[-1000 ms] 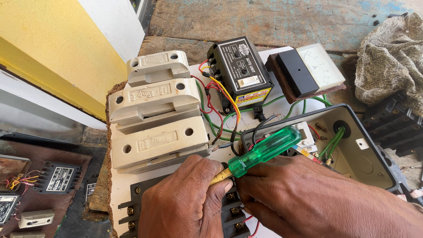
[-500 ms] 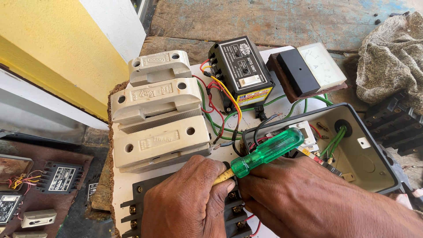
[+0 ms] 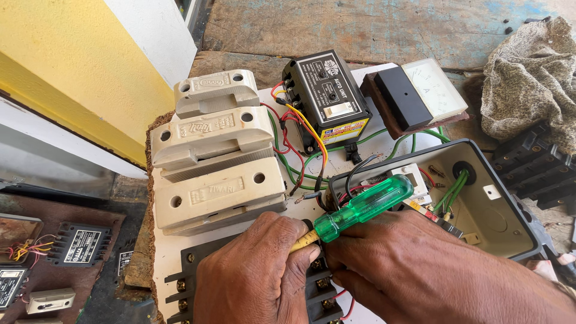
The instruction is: The person wires and tightens connections on an electrical panel and components on a workbench using a screwdriver and pliers.
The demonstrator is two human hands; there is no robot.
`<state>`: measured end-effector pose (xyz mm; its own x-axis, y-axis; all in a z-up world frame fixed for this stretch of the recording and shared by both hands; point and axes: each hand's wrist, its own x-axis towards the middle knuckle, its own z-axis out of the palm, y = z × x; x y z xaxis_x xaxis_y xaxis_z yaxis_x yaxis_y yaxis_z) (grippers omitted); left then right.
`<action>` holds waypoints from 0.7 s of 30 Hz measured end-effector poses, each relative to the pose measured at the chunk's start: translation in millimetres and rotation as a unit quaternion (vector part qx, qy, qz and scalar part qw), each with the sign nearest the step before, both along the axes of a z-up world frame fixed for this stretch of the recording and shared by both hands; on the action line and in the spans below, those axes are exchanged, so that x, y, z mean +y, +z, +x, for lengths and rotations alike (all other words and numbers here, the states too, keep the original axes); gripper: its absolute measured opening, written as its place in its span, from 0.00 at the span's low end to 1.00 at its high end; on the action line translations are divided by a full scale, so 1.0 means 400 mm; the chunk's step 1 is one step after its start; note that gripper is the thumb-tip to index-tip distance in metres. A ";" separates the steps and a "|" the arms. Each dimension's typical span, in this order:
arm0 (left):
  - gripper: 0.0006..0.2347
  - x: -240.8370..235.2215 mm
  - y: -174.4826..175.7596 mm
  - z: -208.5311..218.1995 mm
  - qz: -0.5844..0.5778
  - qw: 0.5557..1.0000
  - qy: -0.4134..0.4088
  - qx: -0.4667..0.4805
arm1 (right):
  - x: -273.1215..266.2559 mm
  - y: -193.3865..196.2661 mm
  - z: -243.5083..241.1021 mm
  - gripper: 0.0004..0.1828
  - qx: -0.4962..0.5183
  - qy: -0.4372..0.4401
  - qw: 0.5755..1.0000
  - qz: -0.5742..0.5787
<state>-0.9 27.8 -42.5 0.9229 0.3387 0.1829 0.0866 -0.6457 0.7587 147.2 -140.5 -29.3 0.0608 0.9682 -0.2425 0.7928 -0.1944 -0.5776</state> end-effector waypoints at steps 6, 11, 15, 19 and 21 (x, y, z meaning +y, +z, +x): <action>0.07 0.007 -0.001 0.005 0.004 1.000 -0.008 0.009 | 0.010 0.002 -0.016 0.11 -0.065 0.007 0.986 0.154; 0.06 0.002 0.003 0.004 0.012 1.000 -0.002 -0.003 | 0.002 0.010 -0.014 0.11 -0.032 0.011 0.995 0.091; 0.06 -0.004 0.006 -0.002 0.010 1.000 0.003 -0.013 | 0.003 0.021 -0.007 0.11 0.001 0.001 1.000 -0.017; 0.05 -0.004 0.012 0.004 -0.017 1.000 0.002 -0.022 | 0.015 0.037 -0.004 0.10 -0.011 0.013 1.000 -0.005; 0.05 -0.006 0.016 -0.003 -0.044 0.998 0.014 -0.047 | 0.022 0.043 -0.009 0.11 -0.005 -0.015 0.999 -0.045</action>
